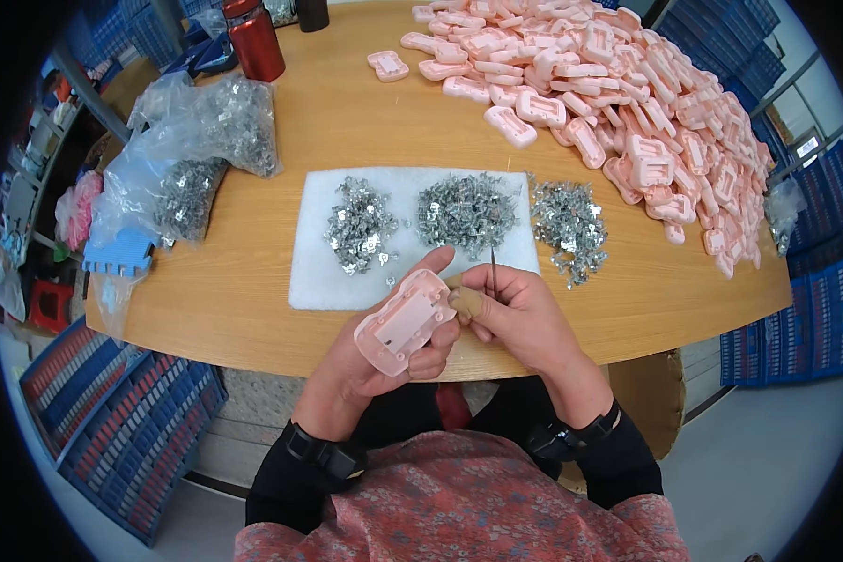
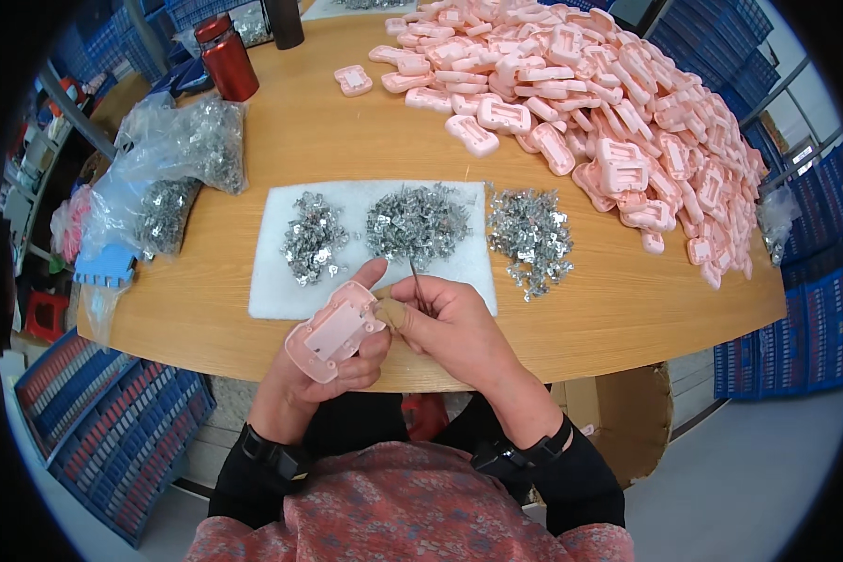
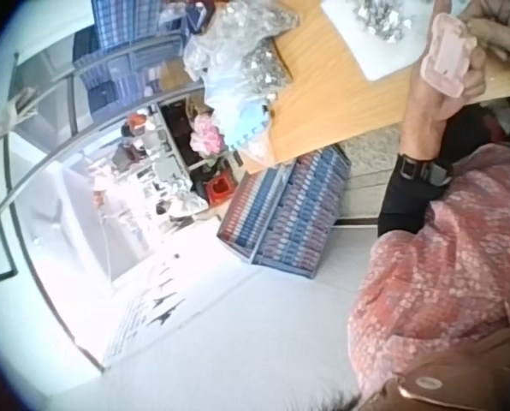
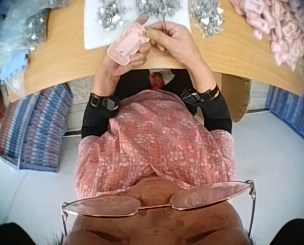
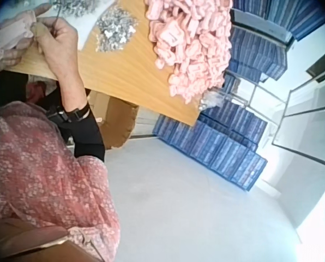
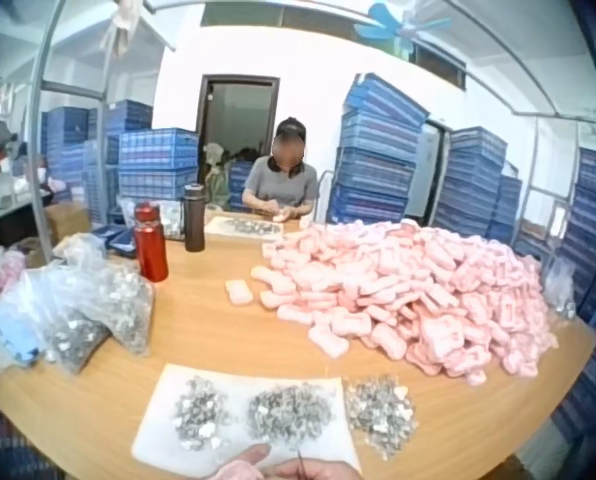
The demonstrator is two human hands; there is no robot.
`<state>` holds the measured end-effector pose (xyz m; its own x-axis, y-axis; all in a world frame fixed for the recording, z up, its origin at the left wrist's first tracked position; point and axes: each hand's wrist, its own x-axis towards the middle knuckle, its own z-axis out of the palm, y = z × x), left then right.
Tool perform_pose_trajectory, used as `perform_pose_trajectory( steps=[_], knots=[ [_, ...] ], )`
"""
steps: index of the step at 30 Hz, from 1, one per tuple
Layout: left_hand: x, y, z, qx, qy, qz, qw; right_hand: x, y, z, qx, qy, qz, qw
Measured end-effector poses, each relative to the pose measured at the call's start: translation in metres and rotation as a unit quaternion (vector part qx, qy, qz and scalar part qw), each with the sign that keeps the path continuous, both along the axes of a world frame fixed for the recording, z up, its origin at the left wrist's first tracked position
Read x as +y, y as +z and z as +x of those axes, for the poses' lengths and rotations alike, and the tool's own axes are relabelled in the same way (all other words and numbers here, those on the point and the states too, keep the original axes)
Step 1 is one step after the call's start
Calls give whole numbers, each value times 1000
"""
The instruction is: The person assembles small pink plastic components by inserting metal pins into them one at a time. They pick up each pink part, insert a pin from a pile on the table, and place the finished unit onto a growing stack.
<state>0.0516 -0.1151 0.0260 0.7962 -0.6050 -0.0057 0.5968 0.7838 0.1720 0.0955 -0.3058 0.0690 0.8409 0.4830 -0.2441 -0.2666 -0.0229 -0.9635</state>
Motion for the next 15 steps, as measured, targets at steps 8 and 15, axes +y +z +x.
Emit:
perform_pose_trajectory(
  steps=[8,15],
  knots=[
    [23,23,24,-16,46,6,999,-6,3,-1,-106,-87,-44,990],
    [83,53,160,-6,242,164,956,-64,-4,-10,-297,-194,-198,914]
  ],
)
